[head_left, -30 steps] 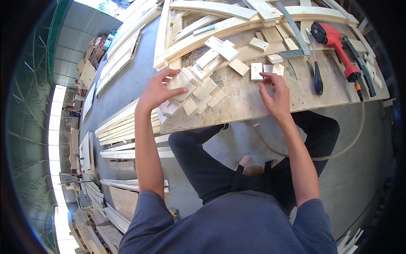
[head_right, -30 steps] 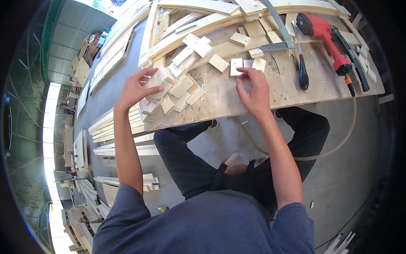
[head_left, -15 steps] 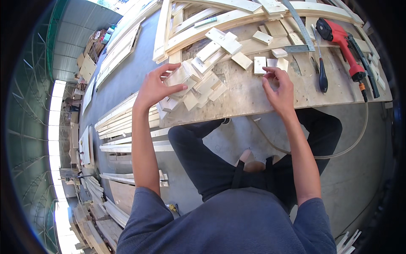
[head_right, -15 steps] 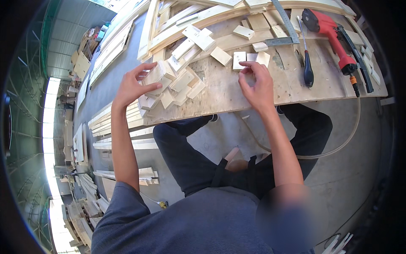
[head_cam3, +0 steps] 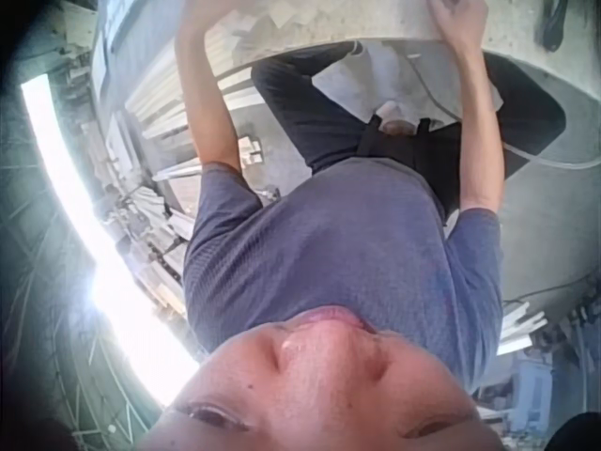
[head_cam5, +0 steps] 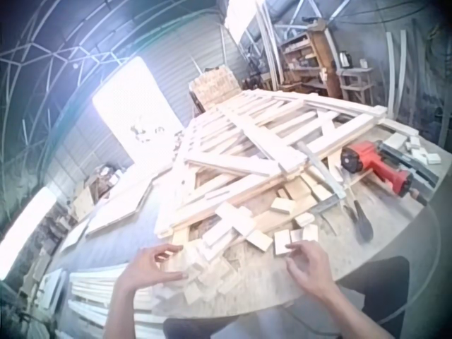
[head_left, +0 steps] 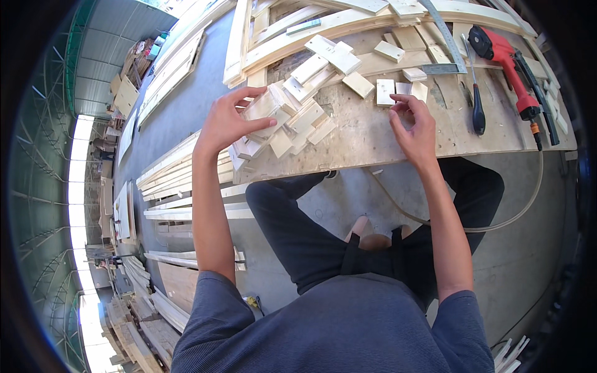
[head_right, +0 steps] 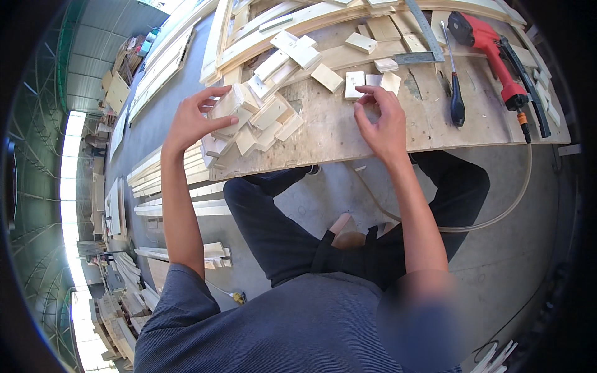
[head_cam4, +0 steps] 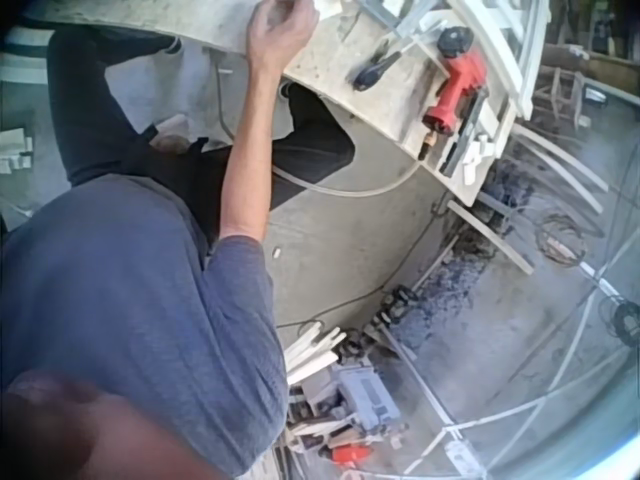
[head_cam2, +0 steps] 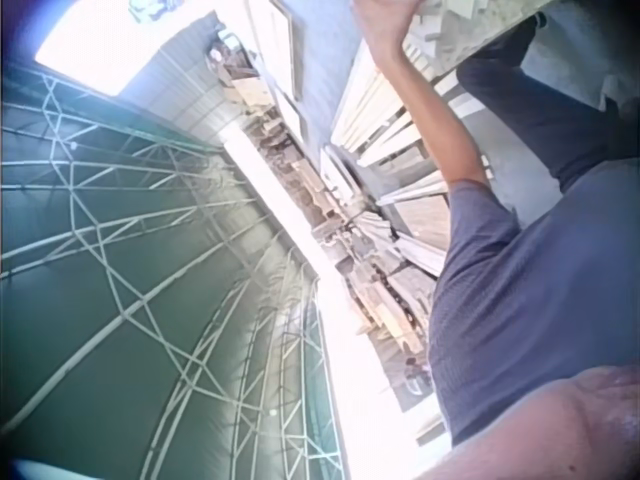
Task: The person assembles small wooden blocks into rectangular frames on a workbench. They arrange the pieces by hand, then use a red pneumatic nail gun to fasten the blocks together, repeating the process for multiple units.
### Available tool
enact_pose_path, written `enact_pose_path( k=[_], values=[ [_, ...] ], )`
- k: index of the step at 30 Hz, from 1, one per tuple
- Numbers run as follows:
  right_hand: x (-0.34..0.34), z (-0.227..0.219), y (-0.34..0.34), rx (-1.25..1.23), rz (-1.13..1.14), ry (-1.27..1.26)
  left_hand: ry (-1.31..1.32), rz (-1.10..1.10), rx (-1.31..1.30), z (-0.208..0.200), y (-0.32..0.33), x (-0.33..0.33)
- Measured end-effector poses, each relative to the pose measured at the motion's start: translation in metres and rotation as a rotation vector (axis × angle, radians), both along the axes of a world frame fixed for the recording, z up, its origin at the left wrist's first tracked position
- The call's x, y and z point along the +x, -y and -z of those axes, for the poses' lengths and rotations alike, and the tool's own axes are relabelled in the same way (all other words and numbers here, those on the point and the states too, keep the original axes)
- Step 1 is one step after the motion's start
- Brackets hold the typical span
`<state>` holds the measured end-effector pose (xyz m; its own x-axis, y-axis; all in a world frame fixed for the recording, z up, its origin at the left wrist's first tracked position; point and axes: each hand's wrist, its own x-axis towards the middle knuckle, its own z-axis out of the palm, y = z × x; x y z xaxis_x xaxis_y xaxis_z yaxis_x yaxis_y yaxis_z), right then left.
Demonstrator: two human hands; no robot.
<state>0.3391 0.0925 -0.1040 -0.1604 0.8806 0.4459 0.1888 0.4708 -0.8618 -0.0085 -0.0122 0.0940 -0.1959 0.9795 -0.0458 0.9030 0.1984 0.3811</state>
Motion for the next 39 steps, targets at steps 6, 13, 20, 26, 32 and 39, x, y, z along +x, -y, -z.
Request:
enact_pose_path(
  k=[6, 13, 20, 26, 32, 39],
  values=[
    [0.001, 0.003, -0.002, -0.007, -0.011, -0.027, 0.023, -0.058, -0.004, 0.001, 0.003, 0.002],
    [0.001, 0.002, -0.001, -0.013, -0.01, -0.015, 0.002, 0.002, -0.022, -0.003, 0.002, 0.0],
    [0.001, 0.002, -0.002, 0.009, -0.001, -0.002, 0.019, -0.017, -0.001, -0.002, 0.001, 0.004],
    [0.001, 0.0, -0.001, -0.014, -0.012, -0.024, -0.015, -0.044, 0.029, 0.005, 0.001, 0.0],
    [0.0, 0.003, -0.002, -0.008, -0.008, -0.012, 0.013, -0.019, 0.02, 0.008, 0.0, -0.011],
    [-0.003, 0.006, -0.001, -0.001, -0.001, -0.022, -0.028, -0.032, 0.059, 0.007, 0.006, -0.009]
  ],
)
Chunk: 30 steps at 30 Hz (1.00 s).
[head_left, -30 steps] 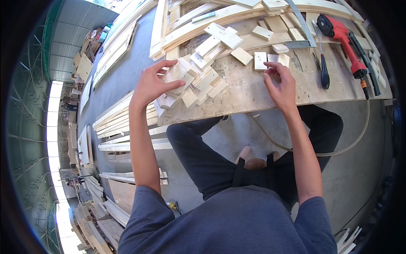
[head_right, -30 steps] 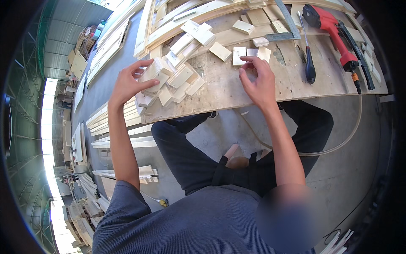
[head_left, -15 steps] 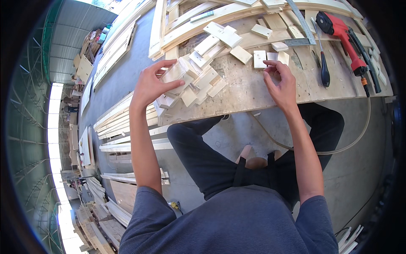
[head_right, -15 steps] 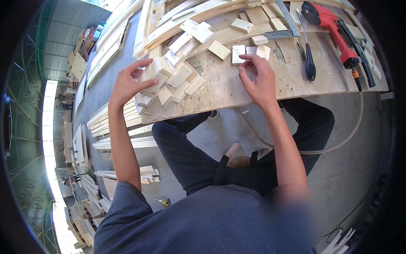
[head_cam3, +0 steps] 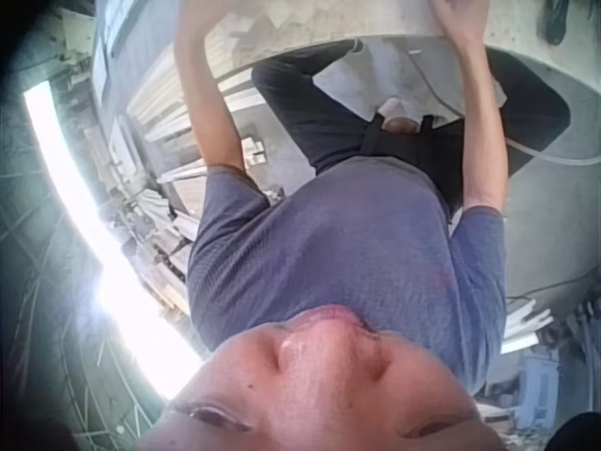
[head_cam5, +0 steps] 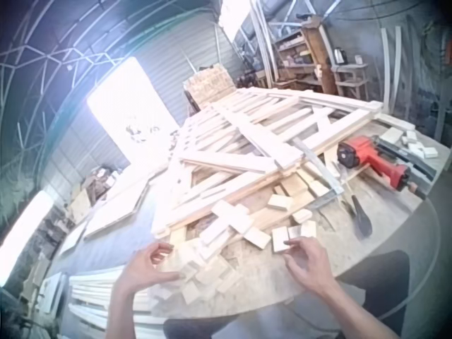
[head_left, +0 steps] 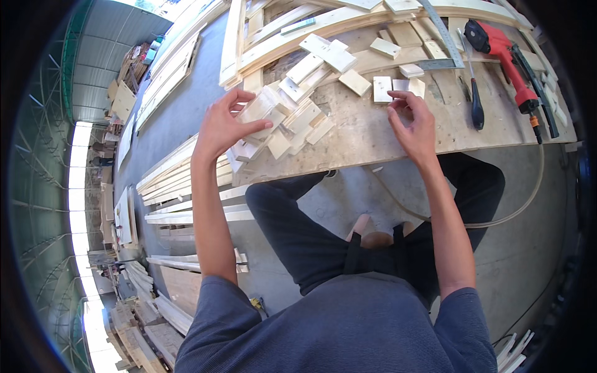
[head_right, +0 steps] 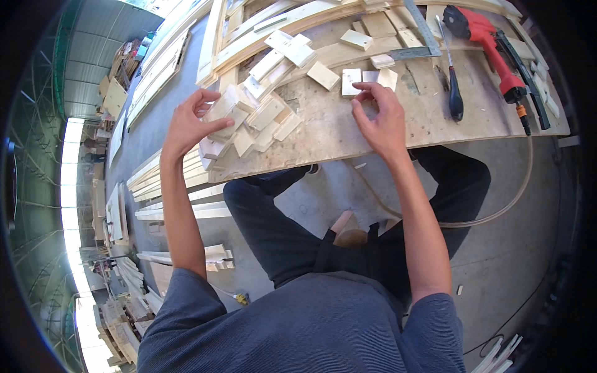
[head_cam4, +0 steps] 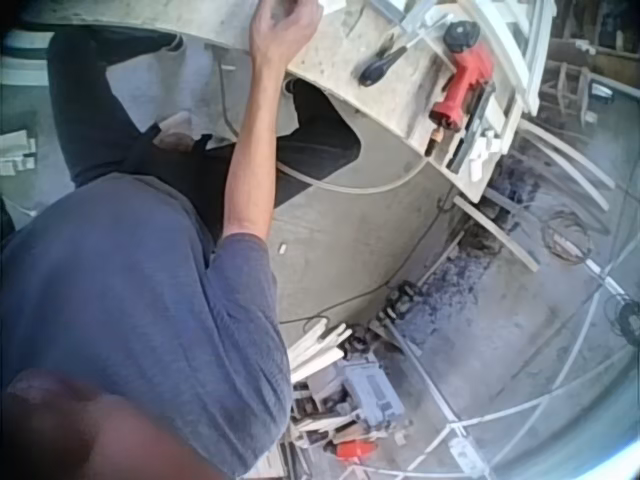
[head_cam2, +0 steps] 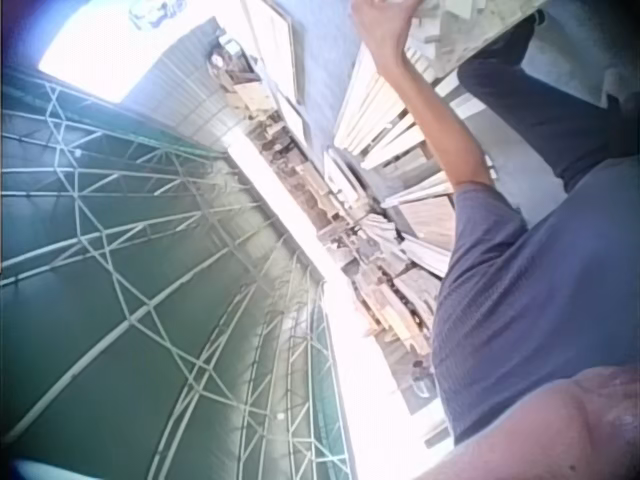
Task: The person assembles small wooden blocks into rectangular frames on a workbench. They arrange the pieces by hand, then use a red pneumatic nail gun to fasten the blocks together, repeating the process for multiple units.
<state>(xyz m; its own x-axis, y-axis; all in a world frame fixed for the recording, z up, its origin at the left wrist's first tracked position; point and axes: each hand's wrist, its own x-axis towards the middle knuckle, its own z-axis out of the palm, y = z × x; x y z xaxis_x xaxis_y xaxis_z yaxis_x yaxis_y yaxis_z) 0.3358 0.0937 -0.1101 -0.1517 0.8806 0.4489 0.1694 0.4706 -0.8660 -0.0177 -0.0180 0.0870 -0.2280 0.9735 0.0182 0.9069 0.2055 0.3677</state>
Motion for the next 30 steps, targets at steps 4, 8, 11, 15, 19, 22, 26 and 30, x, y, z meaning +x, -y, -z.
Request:
enact_pose_path(
  k=[4, 8, 11, 15, 19, 22, 26, 30],
  values=[
    [0.005, 0.013, -0.005, 0.014, 0.006, 0.002, 0.039, 0.026, -0.02, 0.006, -0.003, -0.001],
    [0.007, -0.002, -0.003, 0.017, -0.001, -0.09, 0.188, 0.085, 0.012, 0.005, 0.009, -0.013],
    [0.052, -0.024, -0.031, 0.254, 0.211, 0.049, 0.069, 0.226, 0.067, -0.003, 0.011, -0.009],
    [0.17, -0.081, -0.132, 0.09, 0.576, 0.414, 0.122, 0.174, -0.024, -0.008, 0.005, -0.017],
    [0.277, -0.061, -0.23, -0.229, 0.685, 0.916, 0.151, 0.099, -0.063, -0.01, -0.003, -0.031],
    [0.298, -0.043, -0.266, -0.273, 0.51, 0.95, 0.096, 0.099, -0.049, -0.005, 0.0, -0.034],
    [0.317, -0.024, -0.309, -0.136, 0.545, 1.048, 0.037, 0.142, -0.043, -0.016, -0.008, -0.022],
    [0.288, -0.023, -0.33, -0.399, 0.483, 1.134, 0.038, 0.11, -0.064, -0.016, 0.001, -0.021]
  ],
)
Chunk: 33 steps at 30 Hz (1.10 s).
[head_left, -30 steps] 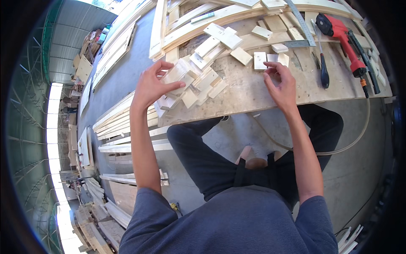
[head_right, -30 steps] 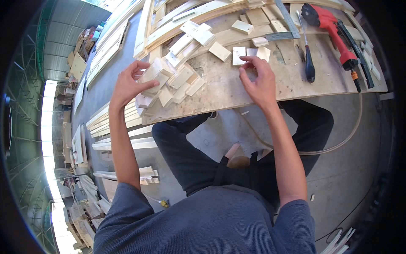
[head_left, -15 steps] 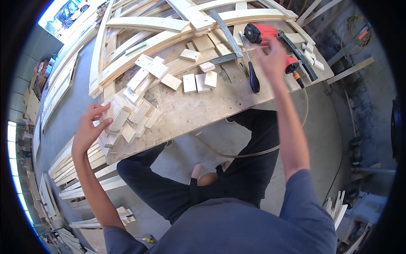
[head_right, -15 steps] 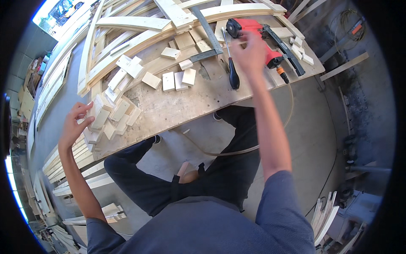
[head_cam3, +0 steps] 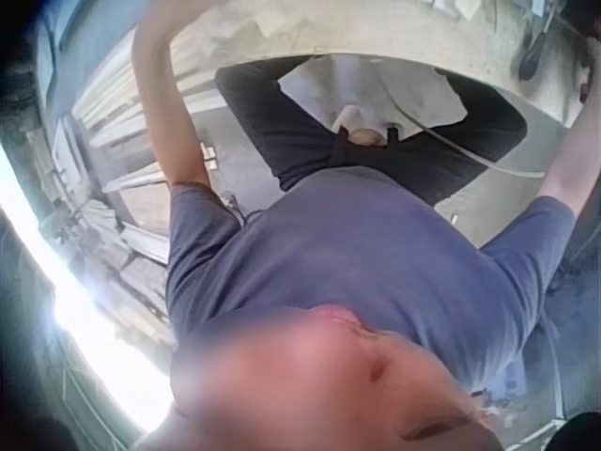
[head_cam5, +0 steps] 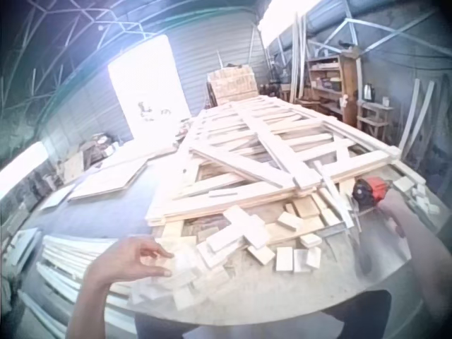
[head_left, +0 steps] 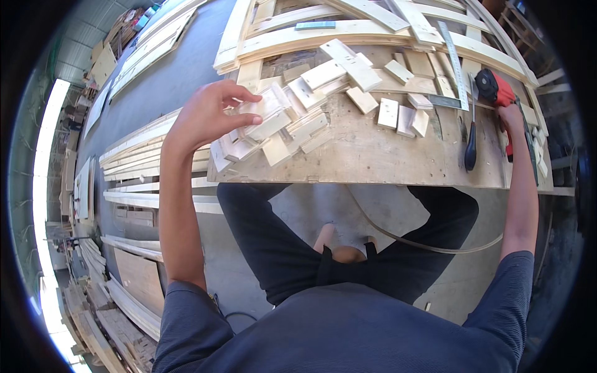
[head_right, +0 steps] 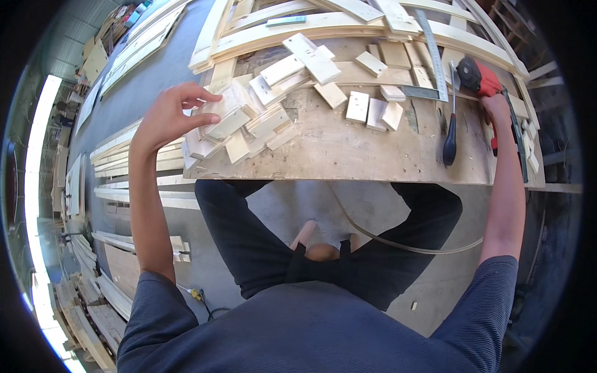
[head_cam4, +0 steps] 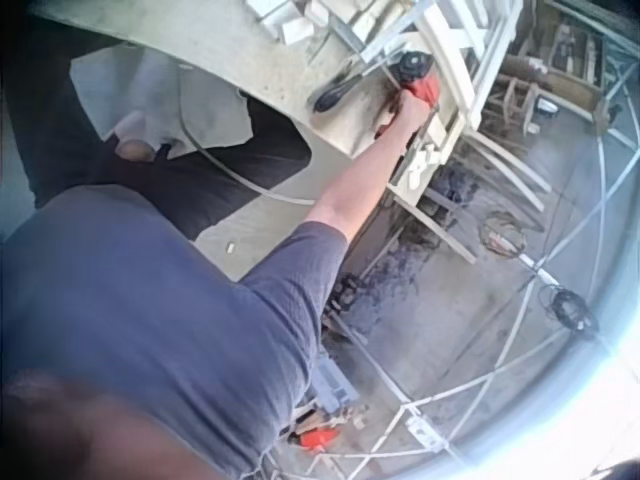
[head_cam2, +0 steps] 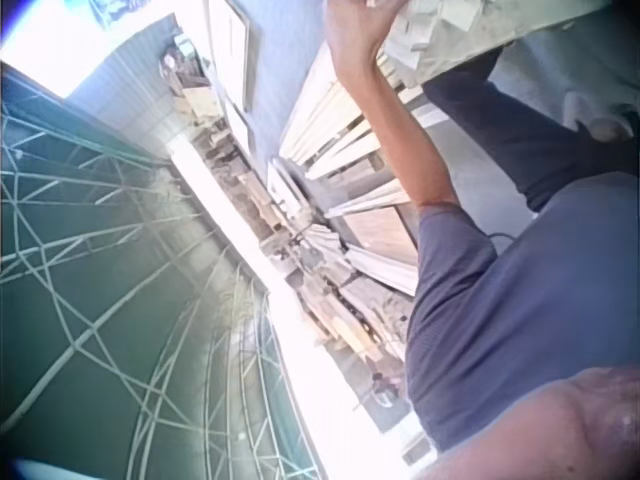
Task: The person assembles small wooden blocks into rectangular frames on a workbench. They arrange the pieces by hand, then use a red pneumatic nail gun to fasten the blocks together, repeating the process for multiple units.
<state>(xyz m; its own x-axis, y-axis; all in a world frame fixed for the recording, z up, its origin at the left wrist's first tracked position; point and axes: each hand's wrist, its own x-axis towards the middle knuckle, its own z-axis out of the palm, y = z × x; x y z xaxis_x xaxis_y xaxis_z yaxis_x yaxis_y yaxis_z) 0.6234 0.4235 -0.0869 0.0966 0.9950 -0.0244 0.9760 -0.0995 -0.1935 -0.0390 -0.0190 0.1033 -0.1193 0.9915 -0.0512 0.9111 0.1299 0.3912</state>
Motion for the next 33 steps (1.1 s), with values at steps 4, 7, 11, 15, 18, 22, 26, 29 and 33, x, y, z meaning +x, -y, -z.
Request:
enact_pose_path(
  k=[4, 7, 11, 15, 18, 22, 26, 29, 33],
  values=[
    [-0.013, -0.01, 0.003, -0.038, -0.007, 0.074, 0.014, -0.004, 0.047, 0.005, 0.013, -0.003],
    [0.039, -0.011, 0.006, 0.204, -0.084, 0.117, 0.03, 0.064, 0.127, 0.02, 0.0, -0.013],
    [0.043, -0.069, 0.045, 0.218, -0.041, -0.145, 0.016, 0.073, 0.129, 0.02, 0.004, -0.007],
    [0.014, -0.157, 0.139, 0.207, -0.044, -0.776, -0.003, 0.04, 0.143, 0.023, 0.009, -0.014],
    [-0.027, -0.234, 0.248, 0.154, -0.094, -1.209, -0.005, 0.014, 0.136, 0.028, 0.012, -0.019],
    [-0.061, -0.256, 0.359, 0.173, -0.356, -1.302, -0.01, 0.066, 0.199, 0.031, 0.005, -0.017],
    [-0.06, -0.179, 0.399, 0.045, -0.572, -0.951, -0.034, 0.064, 0.223, 0.029, 0.006, -0.017],
    [-0.083, -0.131, 0.409, 0.017, -0.57, -0.674, -0.039, 0.05, 0.209, 0.028, 0.006, -0.018],
    [-0.122, -0.089, 0.4, 0.197, -0.794, -0.272, -0.027, 0.075, 0.183, 0.024, 0.006, -0.017]
  ],
)
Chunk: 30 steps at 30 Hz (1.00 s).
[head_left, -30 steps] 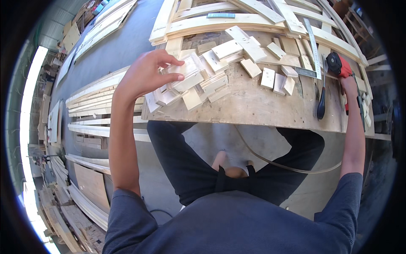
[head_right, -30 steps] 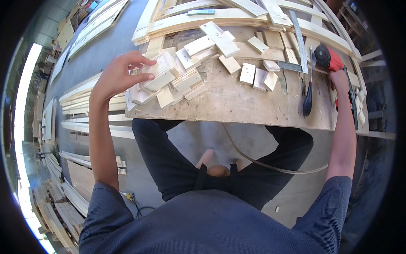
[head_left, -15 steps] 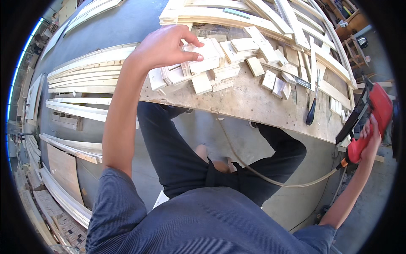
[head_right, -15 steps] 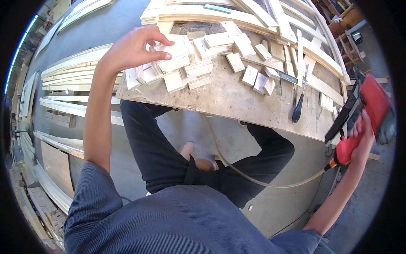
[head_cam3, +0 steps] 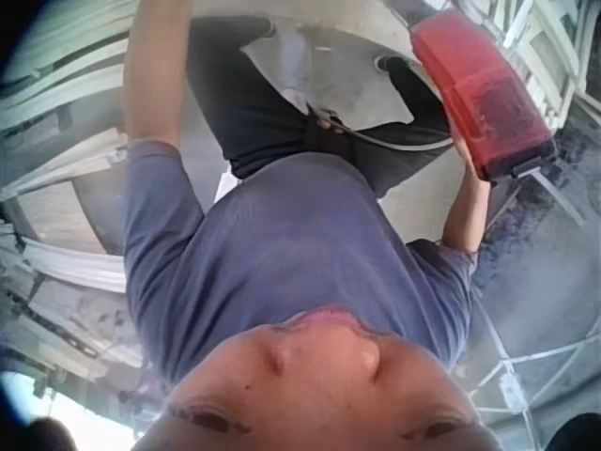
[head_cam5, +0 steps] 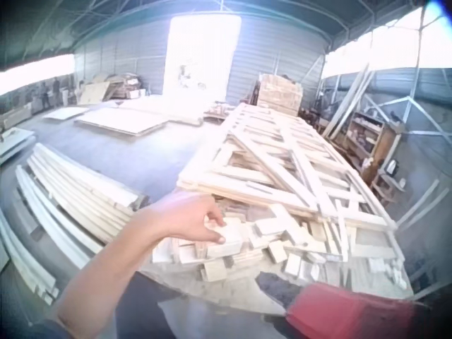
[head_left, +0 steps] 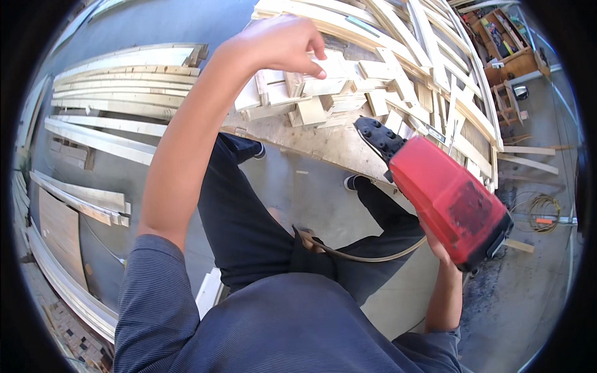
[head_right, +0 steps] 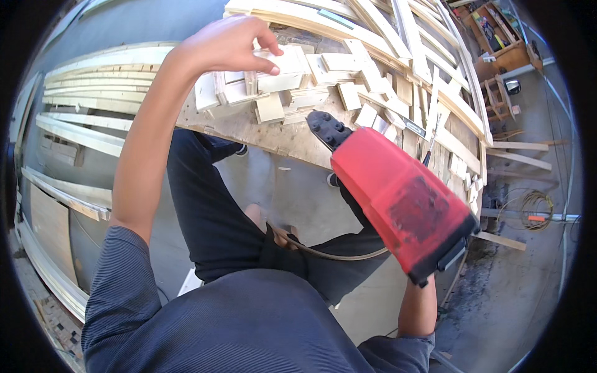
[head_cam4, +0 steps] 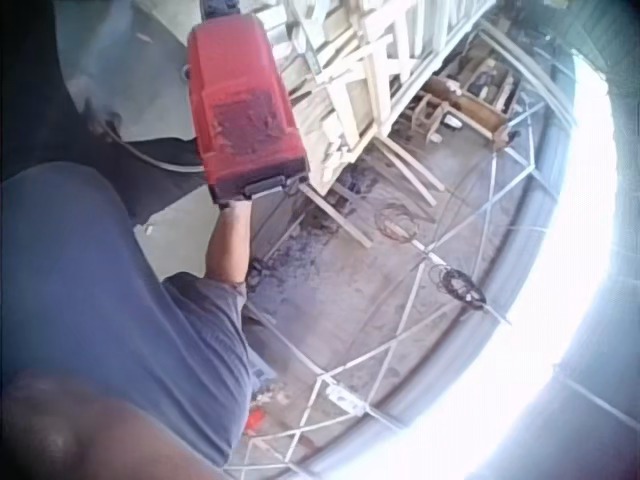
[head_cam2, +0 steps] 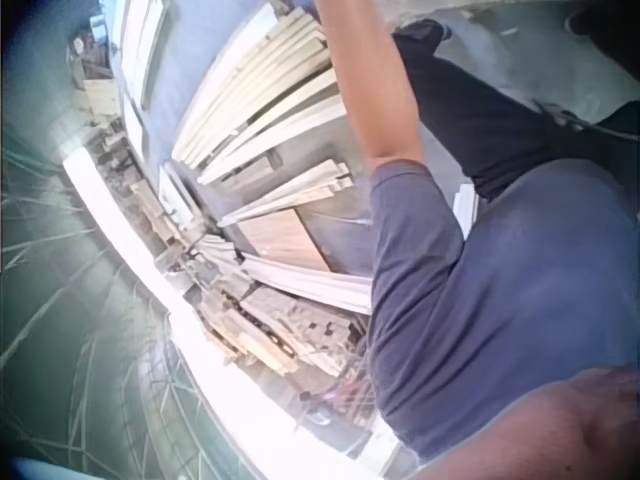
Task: The person assembles small wooden blocks into rectangular frames on a workbench. They arrange the pieces by hand, then use a red pneumatic nail gun to fasten the blocks together, repeating the process for multiple units.
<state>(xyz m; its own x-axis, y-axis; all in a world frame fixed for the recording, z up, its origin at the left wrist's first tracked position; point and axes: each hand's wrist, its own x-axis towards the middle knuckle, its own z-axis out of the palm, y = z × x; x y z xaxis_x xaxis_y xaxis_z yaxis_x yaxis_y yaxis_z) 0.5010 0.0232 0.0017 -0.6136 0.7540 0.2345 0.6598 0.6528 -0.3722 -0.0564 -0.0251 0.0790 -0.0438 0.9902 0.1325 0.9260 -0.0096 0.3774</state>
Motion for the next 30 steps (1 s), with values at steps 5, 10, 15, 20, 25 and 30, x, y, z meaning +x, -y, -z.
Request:
enact_pose_path(
  k=[5, 10, 15, 20, 25, 30],
  values=[
    [-0.082, -0.047, 0.008, 0.133, -0.023, 0.011, 0.044, -0.013, 0.024, 0.007, 0.003, 0.003],
    [-0.164, -0.086, 0.041, -0.352, 0.322, -0.206, 0.088, -0.035, 0.024, 0.014, 0.009, 0.001],
    [-0.172, -0.068, 0.07, -0.503, 0.362, -0.417, 0.107, -0.028, 0.05, 0.021, 0.01, 0.001],
    [-0.193, -0.049, 0.071, -0.736, 0.35, -0.668, 0.103, -0.034, 0.12, 0.023, 0.009, -0.001],
    [-0.196, -0.041, 0.066, -0.791, 0.338, -0.642, 0.146, 0.084, 0.043, -0.007, 0.026, -0.003],
    [-0.199, -0.047, 0.06, -0.841, 0.338, -0.645, 0.178, 0.066, -0.011, -0.011, 0.026, -0.001]
  ],
)
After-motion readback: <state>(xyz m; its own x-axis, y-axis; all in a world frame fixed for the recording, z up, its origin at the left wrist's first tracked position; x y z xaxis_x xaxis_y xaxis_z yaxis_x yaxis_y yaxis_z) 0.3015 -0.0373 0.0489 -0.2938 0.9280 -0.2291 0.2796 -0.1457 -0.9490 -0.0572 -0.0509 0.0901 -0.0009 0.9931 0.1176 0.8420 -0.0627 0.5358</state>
